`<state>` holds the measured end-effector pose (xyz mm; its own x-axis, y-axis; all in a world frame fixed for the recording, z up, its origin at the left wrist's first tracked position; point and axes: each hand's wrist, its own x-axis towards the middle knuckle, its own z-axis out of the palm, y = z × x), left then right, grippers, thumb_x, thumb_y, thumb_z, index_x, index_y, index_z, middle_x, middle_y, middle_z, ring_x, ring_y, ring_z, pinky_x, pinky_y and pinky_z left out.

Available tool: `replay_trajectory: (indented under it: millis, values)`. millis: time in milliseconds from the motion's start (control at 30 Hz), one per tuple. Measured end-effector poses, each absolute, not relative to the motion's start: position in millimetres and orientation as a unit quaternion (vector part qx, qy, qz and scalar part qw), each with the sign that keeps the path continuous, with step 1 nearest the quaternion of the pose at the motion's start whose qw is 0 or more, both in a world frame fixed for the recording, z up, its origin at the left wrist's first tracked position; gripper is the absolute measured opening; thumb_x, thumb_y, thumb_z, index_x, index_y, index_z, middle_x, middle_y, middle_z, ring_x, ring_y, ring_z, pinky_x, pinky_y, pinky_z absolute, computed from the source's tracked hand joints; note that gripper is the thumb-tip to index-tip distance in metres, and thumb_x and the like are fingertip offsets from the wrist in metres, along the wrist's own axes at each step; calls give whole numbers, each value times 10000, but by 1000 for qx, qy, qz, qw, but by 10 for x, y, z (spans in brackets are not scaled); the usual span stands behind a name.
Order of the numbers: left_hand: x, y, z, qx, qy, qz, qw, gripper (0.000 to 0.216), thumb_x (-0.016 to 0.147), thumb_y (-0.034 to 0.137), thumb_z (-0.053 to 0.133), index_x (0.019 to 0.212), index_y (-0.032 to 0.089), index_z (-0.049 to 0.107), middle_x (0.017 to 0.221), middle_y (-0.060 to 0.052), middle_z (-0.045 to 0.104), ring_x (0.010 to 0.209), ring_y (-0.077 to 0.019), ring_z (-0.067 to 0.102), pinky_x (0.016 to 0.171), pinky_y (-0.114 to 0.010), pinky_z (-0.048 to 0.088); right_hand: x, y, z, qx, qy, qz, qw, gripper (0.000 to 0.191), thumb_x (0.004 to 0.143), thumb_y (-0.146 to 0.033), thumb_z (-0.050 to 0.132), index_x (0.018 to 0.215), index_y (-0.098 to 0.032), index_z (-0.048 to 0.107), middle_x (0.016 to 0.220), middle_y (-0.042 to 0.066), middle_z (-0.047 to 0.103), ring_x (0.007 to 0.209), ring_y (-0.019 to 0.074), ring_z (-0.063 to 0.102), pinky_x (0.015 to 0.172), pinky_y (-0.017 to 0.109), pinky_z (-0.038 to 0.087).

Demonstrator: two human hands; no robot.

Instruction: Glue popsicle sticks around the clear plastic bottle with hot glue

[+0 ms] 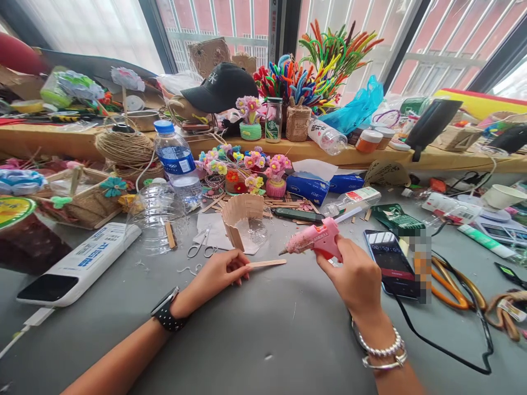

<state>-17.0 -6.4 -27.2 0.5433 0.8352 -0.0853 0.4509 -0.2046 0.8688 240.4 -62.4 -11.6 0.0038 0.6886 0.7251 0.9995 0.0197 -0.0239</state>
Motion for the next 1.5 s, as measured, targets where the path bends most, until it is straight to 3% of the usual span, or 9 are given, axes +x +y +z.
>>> replay_trajectory:
  millis: [267,667,1000,1500]
  values:
    - [-166,-64,-262,746,436,206,460,200,775,346,479,758,158,546,654,-6,620,530,-106,563,523,-200,435,2429,-619,-113,-642,-620,-315,323,321,749,-438,520,758,-120,556,560,15,521,492,124,466,481,233,338]
    - [-174,-63,-299,734,426,219,481,182,778,325,482,763,155,547,654,-5,611,528,-98,552,511,-196,442,2416,-574,-230,-662,-658,-268,241,262,752,-400,472,743,-151,554,590,22,564,518,141,513,477,231,318]
    - [-168,-64,-283,735,427,214,481,198,775,339,480,759,154,549,653,-10,614,525,-100,550,513,-203,440,2384,-569,-253,-645,-676,-271,231,184,743,-317,489,781,-152,562,614,18,582,549,149,536,484,232,334]
    - [-168,-60,-287,741,426,214,473,182,782,326,477,770,157,544,655,-10,613,532,-100,552,513,-198,444,2410,-576,-251,-647,-678,-267,224,219,760,-287,447,868,-145,574,646,37,596,581,164,556,499,239,343]
